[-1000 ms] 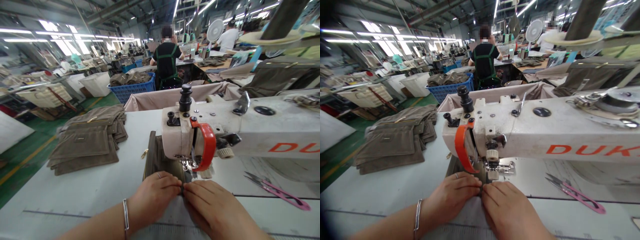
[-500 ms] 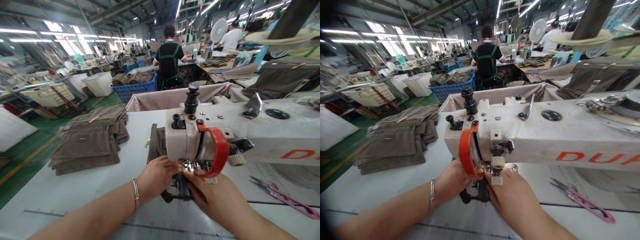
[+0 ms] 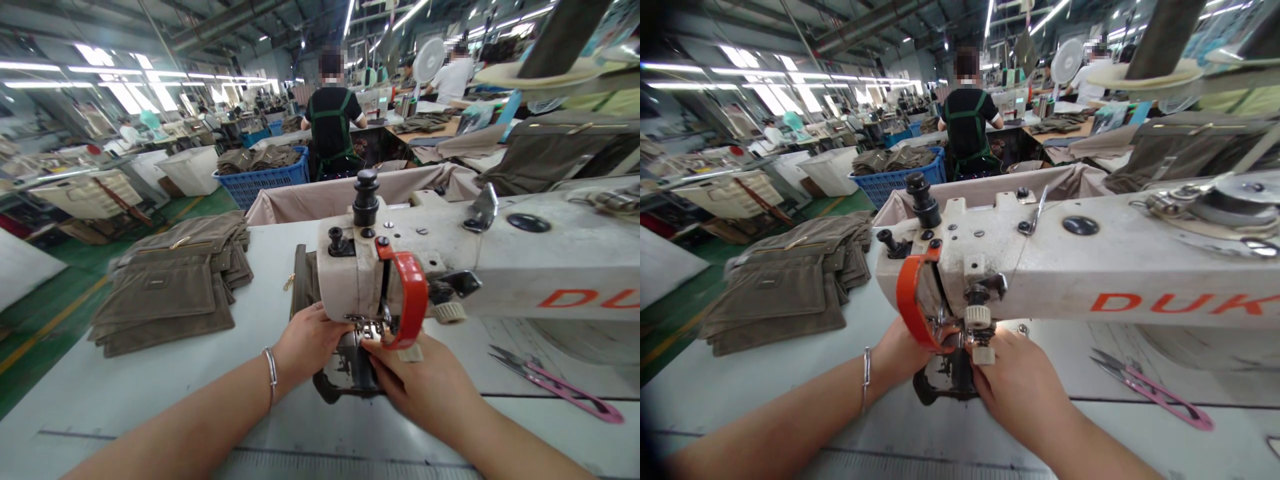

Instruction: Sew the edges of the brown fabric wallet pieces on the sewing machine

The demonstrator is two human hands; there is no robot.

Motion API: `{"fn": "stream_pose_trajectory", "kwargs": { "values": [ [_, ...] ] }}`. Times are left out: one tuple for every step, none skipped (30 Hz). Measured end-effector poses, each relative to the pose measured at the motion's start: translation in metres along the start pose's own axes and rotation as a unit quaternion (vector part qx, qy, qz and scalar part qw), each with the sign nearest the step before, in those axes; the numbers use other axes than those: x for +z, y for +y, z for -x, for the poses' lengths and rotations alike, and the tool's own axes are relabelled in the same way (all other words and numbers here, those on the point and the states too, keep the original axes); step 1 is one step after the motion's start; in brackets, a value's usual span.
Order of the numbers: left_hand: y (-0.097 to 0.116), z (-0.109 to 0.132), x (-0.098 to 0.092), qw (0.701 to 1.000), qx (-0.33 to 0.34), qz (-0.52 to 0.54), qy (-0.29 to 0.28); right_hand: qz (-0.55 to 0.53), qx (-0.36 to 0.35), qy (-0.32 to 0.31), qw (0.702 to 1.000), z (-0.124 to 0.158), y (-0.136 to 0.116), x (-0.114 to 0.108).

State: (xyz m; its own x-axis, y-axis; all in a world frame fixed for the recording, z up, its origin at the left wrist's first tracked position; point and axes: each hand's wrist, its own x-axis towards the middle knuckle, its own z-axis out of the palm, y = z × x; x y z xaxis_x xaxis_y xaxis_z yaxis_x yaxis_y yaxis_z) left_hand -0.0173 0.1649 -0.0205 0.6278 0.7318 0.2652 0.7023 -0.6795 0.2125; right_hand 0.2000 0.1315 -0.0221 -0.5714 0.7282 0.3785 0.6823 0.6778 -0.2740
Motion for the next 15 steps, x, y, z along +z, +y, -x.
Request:
{"fn": "stream_pose_trajectory", "kwargs": {
  "values": [
    [0.001, 0.000, -0.001, 1.000, 0.000, -0.002, 0.000, 0.001, -0.002, 0.002, 1.000, 0.000, 0.000, 0.000],
    [0.001, 0.000, -0.001, 1.000, -0.001, -0.003, 0.001, 0.002, -0.002, 0.002, 1.000, -0.001, 0.000, 0.000],
    [0.002, 0.000, -0.002, 1.000, -0.002, -0.005, 0.002, 0.004, -0.001, -0.001, 1.000, -0.001, 0.000, 0.000],
    [0.003, -0.001, -0.003, 1.000, -0.005, -0.007, 0.003, 0.007, -0.001, -0.003, 1.000, -0.001, 0.000, -0.001],
    [0.003, -0.002, -0.004, 1.000, -0.007, -0.009, 0.004, 0.010, -0.001, -0.004, 1.000, -0.001, 0.000, -0.001],
    [0.002, -0.003, -0.006, 1.000, -0.010, -0.012, 0.004, 0.011, -0.003, -0.006, 1.000, -0.001, 0.000, -0.001],
    [0.002, -0.004, -0.008, 1.000, -0.012, -0.014, 0.002, 0.010, -0.005, -0.007, 1.000, -0.001, 0.001, -0.001],
    [0.001, -0.004, -0.012, 1.000, -0.016, -0.017, -0.001, 0.007, -0.008, -0.007, 1.000, -0.001, 0.001, -0.001],
    [0.001, -0.003, -0.016, 1.000, -0.021, -0.020, -0.003, 0.002, -0.011, -0.009, 1.000, 0.000, 0.002, -0.001],
    [0.002, 0.000, -0.021, 0.999, -0.027, -0.026, -0.004, -0.006, -0.012, -0.012, 1.000, 0.000, 0.003, -0.002],
    [0.003, 0.005, -0.027, 0.999, -0.039, -0.032, -0.005, -0.015, -0.012, -0.018, 1.000, 0.001, 0.003, -0.003],
    [0.007, 0.011, -0.033, 0.998, -0.057, -0.035, -0.008, -0.025, -0.013, -0.025, 0.999, 0.001, 0.004, -0.004],
    [0.013, 0.018, -0.039, 0.996, -0.076, -0.033, -0.013, -0.036, -0.015, -0.032, 0.999, 0.001, 0.004, -0.006],
    [0.020, 0.026, -0.044, 0.995, -0.097, -0.021, -0.026, -0.047, -0.017, -0.041, 0.998, 0.001, 0.005, -0.008],
    [0.029, 0.035, -0.048, 0.993, -0.111, 0.000, -0.044, -0.058, -0.021, -0.048, 0.997, 0.001, 0.005, -0.009]
  ]
}}
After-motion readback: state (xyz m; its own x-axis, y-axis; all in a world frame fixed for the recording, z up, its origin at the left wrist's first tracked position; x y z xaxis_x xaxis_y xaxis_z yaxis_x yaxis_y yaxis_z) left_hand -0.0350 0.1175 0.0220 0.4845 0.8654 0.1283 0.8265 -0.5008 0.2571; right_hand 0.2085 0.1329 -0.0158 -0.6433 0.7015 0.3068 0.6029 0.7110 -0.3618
